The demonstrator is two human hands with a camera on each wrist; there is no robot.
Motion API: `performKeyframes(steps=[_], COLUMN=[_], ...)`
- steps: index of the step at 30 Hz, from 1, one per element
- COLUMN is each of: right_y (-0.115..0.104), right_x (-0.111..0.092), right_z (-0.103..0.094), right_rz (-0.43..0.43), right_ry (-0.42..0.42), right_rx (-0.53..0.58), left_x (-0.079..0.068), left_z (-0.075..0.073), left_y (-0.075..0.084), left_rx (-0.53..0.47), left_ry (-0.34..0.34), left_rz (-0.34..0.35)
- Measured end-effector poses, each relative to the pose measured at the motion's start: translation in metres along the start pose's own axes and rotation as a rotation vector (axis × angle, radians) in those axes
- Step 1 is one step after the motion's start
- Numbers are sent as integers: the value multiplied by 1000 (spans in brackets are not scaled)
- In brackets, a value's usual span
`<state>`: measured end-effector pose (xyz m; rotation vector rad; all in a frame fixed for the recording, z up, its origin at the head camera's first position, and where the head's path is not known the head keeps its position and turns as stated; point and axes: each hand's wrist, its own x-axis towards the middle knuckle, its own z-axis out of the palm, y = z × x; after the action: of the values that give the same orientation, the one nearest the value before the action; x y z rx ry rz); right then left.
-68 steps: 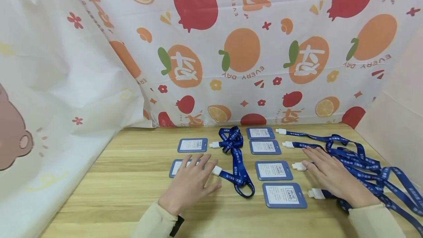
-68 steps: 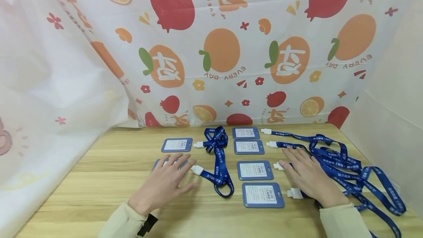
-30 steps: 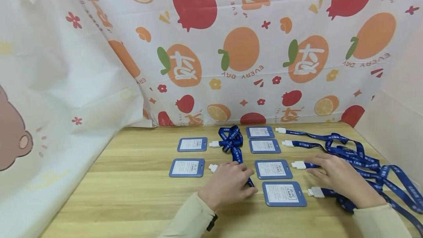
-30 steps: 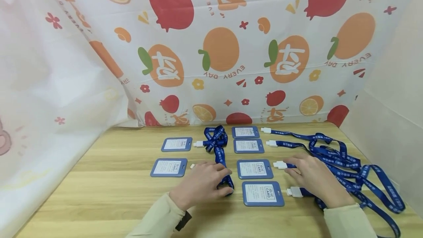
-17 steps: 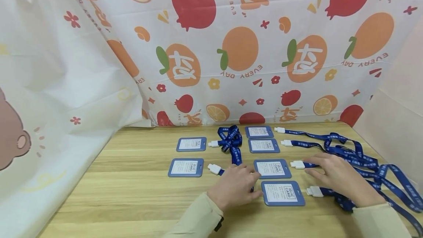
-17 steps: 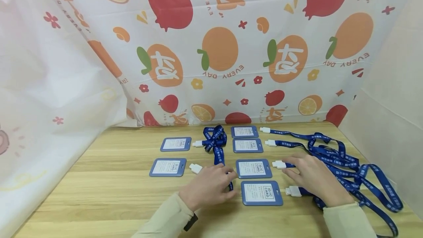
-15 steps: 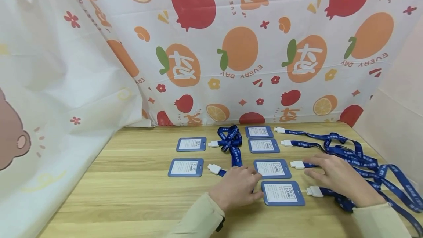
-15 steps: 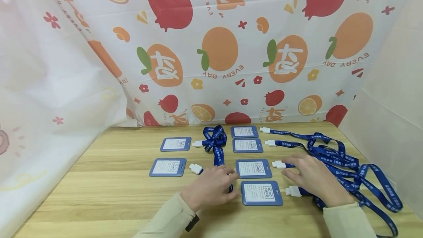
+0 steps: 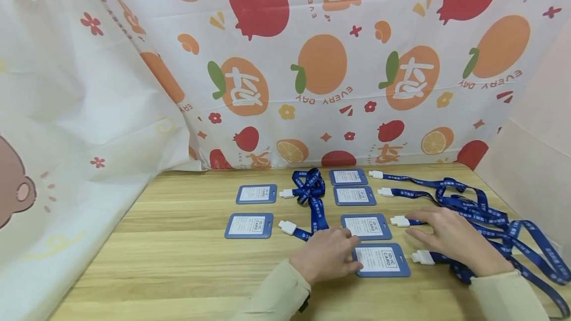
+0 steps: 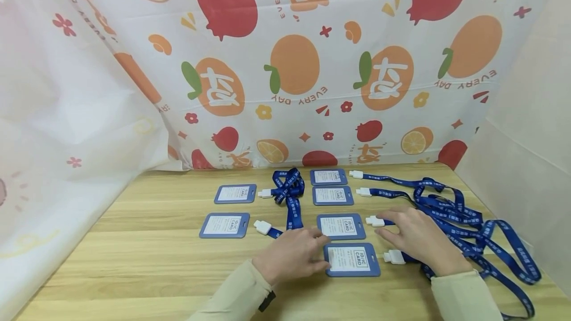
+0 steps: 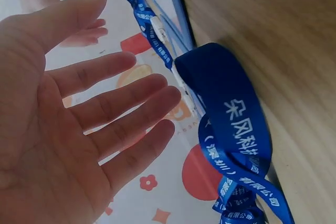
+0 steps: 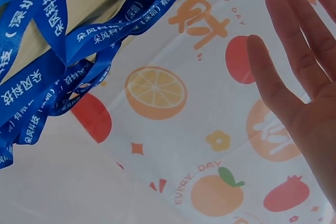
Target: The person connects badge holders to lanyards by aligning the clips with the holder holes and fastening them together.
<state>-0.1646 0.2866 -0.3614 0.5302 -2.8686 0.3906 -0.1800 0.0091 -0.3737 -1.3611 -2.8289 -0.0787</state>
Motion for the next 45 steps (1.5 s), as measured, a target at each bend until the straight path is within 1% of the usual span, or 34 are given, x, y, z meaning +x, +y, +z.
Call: performKeyframes(steps=[7, 11, 15, 18, 21, 25, 30, 36, 42, 45], right_y=[-1, 0, 1, 3, 4, 6, 9, 12, 14, 14], right_x=[0, -1, -2, -2, -4, -7, -7, -8, -9, -7], right_z=[1, 2, 3, 3, 5, 7, 9, 11, 11, 12], right_rz=[10, 31, 44, 53, 62, 58, 38, 76, 62, 72], right_ry=[5, -12, -23, -27, -33, -37, -58, -129, -138, -160], right_rx=[0, -1, 0, -1, -2, 8, 1, -17, -20, -4], left_x=[2, 6, 9, 8, 7, 7, 7, 9, 10, 8], left_z=[6, 10, 14, 16, 18, 21, 22, 20, 20, 20], left_y=[1, 2, 4, 4, 4, 5, 6, 10, 11, 11], left_rx=[17, 15, 40, 49, 37, 41, 63, 73, 80, 98], left_ry=[-24, -19, -11, -23, -31, -27, -28, -43, -51, -57], left_rz=[-14, 8, 16, 4, -2, 11, 9, 14, 1, -8])
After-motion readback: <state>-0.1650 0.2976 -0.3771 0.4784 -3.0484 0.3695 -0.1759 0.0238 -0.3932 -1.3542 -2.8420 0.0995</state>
